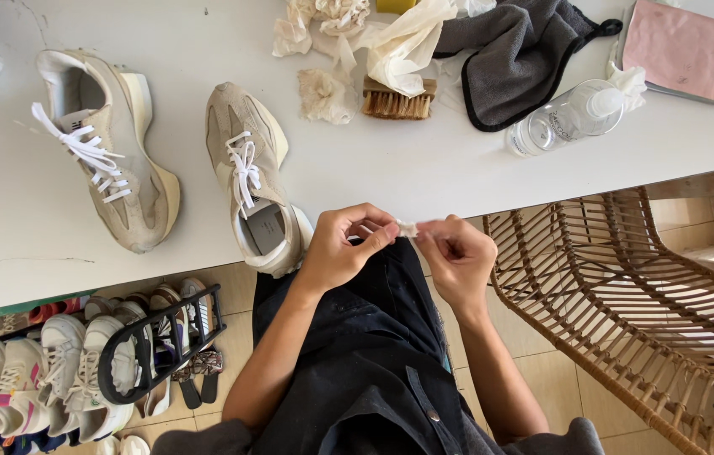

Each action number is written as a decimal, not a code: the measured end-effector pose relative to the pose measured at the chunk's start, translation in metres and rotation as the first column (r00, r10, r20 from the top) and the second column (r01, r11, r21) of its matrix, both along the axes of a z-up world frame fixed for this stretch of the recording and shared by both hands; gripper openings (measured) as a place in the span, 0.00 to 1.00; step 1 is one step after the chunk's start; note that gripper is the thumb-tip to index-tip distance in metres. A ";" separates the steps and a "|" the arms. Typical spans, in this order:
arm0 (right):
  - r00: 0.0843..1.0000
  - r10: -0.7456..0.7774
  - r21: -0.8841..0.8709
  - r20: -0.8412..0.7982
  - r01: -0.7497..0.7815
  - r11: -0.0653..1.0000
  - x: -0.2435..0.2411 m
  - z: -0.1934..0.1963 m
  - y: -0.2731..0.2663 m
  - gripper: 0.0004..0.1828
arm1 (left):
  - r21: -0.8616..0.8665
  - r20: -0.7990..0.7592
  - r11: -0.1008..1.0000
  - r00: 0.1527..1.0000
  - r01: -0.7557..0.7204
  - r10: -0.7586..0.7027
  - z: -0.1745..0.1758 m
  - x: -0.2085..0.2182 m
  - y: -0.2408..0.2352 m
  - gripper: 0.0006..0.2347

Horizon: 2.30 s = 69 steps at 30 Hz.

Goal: The person cleans the textured sole of a beige sneaker using a cotton swab. They hold the shoe in their left hand and scrub the grooves with the swab in their right hand, occasionally dipping the swab into a bottle of liquid cleaner.

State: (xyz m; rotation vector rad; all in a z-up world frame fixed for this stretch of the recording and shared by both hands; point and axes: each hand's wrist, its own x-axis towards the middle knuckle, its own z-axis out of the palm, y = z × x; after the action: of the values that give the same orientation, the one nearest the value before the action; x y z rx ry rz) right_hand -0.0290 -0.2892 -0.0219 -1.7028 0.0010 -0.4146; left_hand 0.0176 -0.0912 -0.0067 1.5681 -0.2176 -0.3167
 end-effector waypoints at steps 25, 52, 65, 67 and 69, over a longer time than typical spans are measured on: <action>0.946 0.081 0.162 -0.314 -0.031 0.986 0.019 -0.009 0.009 0.06 | -0.032 0.121 0.996 0.989 -0.078 0.081 -0.011 0.015 -0.002 0.05; 0.884 0.340 0.484 -0.321 -0.155 0.861 0.017 -0.022 0.025 0.05 | -0.030 0.078 0.999 0.996 -0.042 0.044 -0.013 0.011 0.018 0.06; 0.889 0.318 0.557 -0.329 -0.089 0.826 0.018 -0.034 0.023 0.05 | -0.170 -0.161 0.985 0.987 -0.035 0.007 -0.019 0.012 0.017 0.07; 0.883 0.373 0.656 -0.284 -0.104 0.747 0.017 -0.038 0.023 0.06 | -0.197 -0.191 0.980 0.981 -0.014 -0.025 -0.023 0.013 0.017 0.07; 0.886 0.400 0.717 -0.235 -0.120 0.687 0.018 -0.033 0.023 0.06 | -0.201 -0.175 0.980 0.984 -0.001 -0.035 -0.024 0.014 0.018 0.10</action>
State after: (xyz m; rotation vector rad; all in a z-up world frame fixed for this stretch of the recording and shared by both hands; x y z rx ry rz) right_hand -0.0107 -0.2663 -0.0552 -0.9803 0.1688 0.1487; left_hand 0.0314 -0.0733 -0.0307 1.3316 -0.1198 -0.4333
